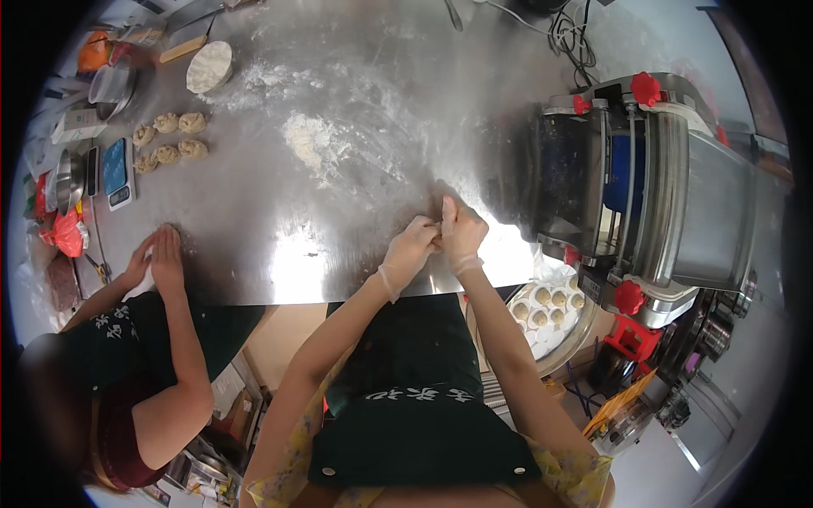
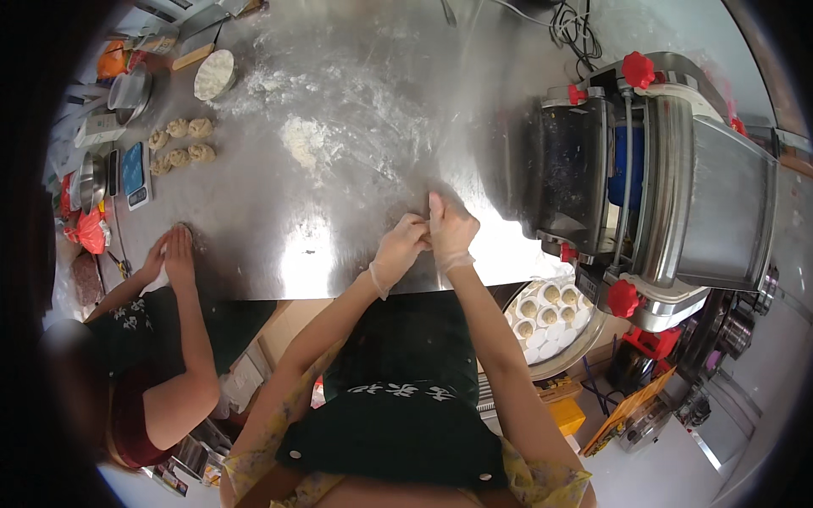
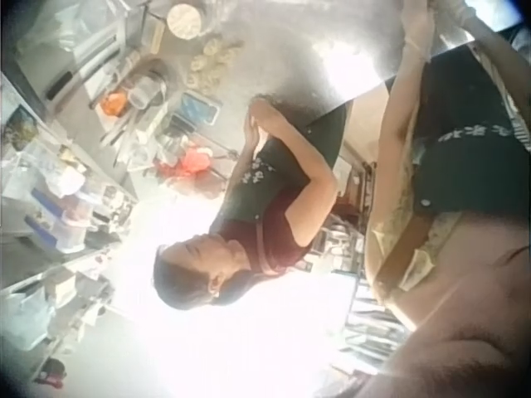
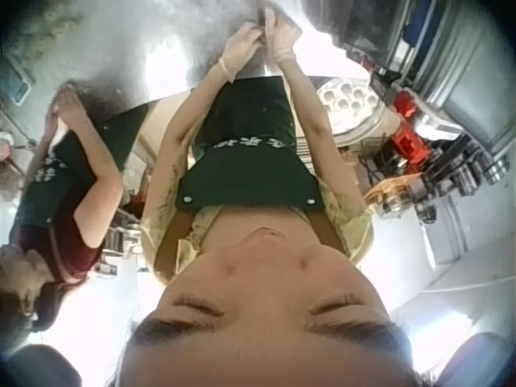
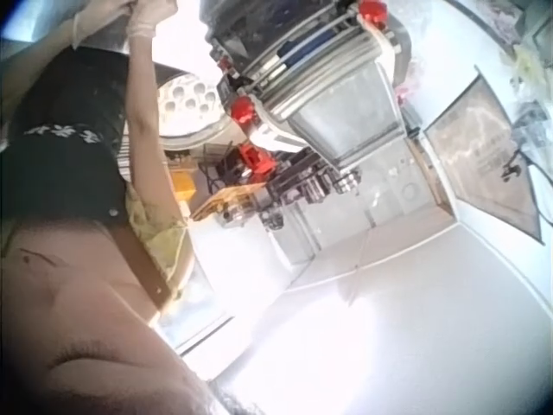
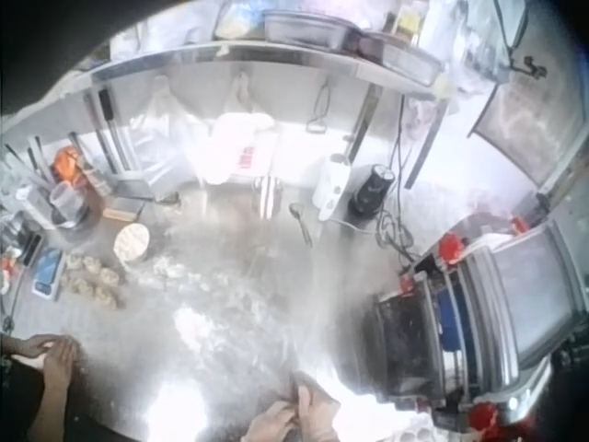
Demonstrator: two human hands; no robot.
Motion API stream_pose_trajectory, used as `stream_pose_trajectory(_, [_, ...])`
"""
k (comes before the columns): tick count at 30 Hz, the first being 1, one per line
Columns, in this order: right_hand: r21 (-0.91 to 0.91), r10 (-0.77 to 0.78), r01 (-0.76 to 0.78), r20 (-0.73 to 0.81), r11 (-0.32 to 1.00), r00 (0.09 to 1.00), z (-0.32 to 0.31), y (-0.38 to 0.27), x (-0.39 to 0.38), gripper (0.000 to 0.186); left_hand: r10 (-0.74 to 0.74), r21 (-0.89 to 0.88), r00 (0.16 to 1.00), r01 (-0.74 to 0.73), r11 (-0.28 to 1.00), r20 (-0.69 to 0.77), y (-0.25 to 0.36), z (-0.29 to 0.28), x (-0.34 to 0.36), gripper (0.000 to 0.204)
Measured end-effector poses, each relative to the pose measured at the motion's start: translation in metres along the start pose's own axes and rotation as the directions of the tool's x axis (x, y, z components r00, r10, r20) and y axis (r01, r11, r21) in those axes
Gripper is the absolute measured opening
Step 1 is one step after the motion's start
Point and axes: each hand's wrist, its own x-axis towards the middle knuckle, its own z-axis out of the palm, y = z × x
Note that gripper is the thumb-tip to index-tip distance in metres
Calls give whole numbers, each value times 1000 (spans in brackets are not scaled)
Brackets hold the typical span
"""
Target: Preparing and shaping dough into buns on a bakery counter.
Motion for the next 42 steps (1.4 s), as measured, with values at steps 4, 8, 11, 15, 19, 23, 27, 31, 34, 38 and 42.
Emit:
stream_pose_trajectory(4, [-50,-27,25,-42,998,999,0,13,-5,43,61,146,998,-65,987,29,7,7,7,26])
stream_pose_trajectory(8, [-211,-10,-6,-79,978,997,0,31,0,40,-139,-39,976,135,990,-170,21,12,4,24])
stream_pose_trajectory(11, [-121,66,-82,-129,989,989,-4,23,-7,43,-51,41,983,59,997,-179,19,19,7,21])
stream_pose_trajectory(15, [-103,103,-113,-103,988,989,-11,29,-22,39,160,164,960,-123,979,-231,22,28,-4,24])
stream_pose_trajectory(19, [-88,-21,1,-234,996,972,-5,47,-10,29,-34,9,981,37,999,-191,26,28,6,31])
stream_pose_trajectory(23, [-75,341,-347,-77,935,937,-8,34,-31,22,140,147,978,-117,982,-155,13,34,3,42])
stream_pose_trajectory(27, [-69,234,-248,-162,966,959,-14,38,-41,21,233,191,971,-220,956,-48,25,28,-5,46])
stream_pose_trajectory(31, [-77,277,-292,-161,953,947,-18,29,-35,21,-16,71,997,21,997,-76,29,31,3,48])
stream_pose_trajectory(34, [142,435,-425,-51,894,899,-24,3,-17,23,34,59,998,-31,998,-47,21,19,7,53])
stream_pose_trajectory(38, [191,290,-275,-54,942,956,-8,-9,8,22,275,225,940,-229,947,-200,7,2,15,58])
stream_pose_trajectory(42, [-5,49,-51,-186,999,981,15,15,17,21,-59,20,990,62,998,-125,6,-6,27,56])
